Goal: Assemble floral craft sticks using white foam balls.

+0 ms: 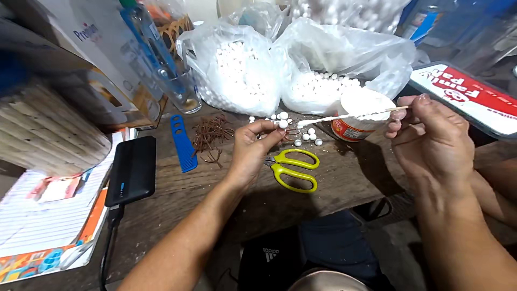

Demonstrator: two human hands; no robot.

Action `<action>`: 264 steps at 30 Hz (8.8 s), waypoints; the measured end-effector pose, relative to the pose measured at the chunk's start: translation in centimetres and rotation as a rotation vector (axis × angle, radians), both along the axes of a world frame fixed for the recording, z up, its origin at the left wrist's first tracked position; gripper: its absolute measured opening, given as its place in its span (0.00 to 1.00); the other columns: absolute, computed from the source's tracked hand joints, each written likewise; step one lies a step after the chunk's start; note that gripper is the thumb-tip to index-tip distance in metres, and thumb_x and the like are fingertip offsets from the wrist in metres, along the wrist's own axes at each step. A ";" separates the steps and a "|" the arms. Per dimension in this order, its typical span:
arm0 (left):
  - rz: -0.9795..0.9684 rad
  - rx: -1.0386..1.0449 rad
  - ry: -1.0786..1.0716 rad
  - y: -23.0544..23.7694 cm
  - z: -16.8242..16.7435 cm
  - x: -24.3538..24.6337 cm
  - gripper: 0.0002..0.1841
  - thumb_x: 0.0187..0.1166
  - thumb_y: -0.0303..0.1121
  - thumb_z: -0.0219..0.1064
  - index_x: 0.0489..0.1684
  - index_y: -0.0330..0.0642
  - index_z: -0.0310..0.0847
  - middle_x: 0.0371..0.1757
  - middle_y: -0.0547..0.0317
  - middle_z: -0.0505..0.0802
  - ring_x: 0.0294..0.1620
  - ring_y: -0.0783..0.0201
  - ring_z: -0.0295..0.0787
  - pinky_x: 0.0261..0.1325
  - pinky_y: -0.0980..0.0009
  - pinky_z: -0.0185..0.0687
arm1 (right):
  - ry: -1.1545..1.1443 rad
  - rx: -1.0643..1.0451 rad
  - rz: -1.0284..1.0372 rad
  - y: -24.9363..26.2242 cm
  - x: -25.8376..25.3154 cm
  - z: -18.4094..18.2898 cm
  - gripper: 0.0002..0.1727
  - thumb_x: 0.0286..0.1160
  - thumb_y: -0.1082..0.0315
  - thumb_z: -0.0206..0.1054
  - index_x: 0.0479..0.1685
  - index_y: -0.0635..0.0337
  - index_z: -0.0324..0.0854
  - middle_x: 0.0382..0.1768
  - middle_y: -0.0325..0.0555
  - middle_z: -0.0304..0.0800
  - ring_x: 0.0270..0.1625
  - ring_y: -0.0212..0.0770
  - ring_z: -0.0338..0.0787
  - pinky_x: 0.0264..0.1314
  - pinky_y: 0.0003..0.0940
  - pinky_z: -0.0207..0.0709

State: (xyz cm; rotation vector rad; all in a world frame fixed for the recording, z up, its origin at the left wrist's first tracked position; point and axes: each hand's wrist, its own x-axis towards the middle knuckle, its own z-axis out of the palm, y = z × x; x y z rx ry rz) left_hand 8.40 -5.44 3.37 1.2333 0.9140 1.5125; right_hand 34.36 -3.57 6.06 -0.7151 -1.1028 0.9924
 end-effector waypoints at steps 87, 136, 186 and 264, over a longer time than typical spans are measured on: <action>-0.066 0.136 0.053 0.2 -0.3 -0.1 0.10 0.76 0.14 0.66 0.32 0.41 0.88 0.34 0.62 0.94 0.36 0.71 0.92 0.46 0.74 0.91 | 0.030 -0.054 -0.020 0.9 0.3 -0.1 0.22 0.94 0.70 0.43 0.38 0.56 0.85 0.27 0.31 0.90 0.26 0.25 0.88 0.33 0.17 0.85; -0.047 0.091 0.225 6.3 4.3 8.2 0.09 0.76 0.14 0.65 0.32 0.39 0.83 0.32 0.66 0.92 0.34 0.73 0.92 0.47 0.74 0.91 | 0.035 0.099 -0.354 2.9 8.5 0.0 0.17 0.91 0.72 0.49 0.36 0.55 0.84 0.26 0.30 0.93 0.26 0.26 0.91 0.34 0.21 0.88; -0.097 0.156 0.172 3.1 2.1 6.7 0.07 0.77 0.17 0.67 0.36 0.41 0.86 0.35 0.64 0.92 0.36 0.71 0.91 0.45 0.76 0.89 | -0.168 0.285 -0.237 0.1 6.4 1.6 0.17 0.90 0.73 0.51 0.40 0.53 0.87 0.31 0.30 0.94 0.29 0.27 0.92 0.36 0.22 0.90; -0.101 0.161 0.164 3.5 1.7 6.9 0.08 0.77 0.16 0.66 0.34 0.41 0.87 0.34 0.63 0.93 0.34 0.72 0.91 0.43 0.75 0.90 | -0.107 0.156 -0.226 0.4 7.7 1.1 0.19 0.93 0.70 0.46 0.42 0.54 0.85 0.30 0.30 0.94 0.28 0.26 0.91 0.37 0.20 0.88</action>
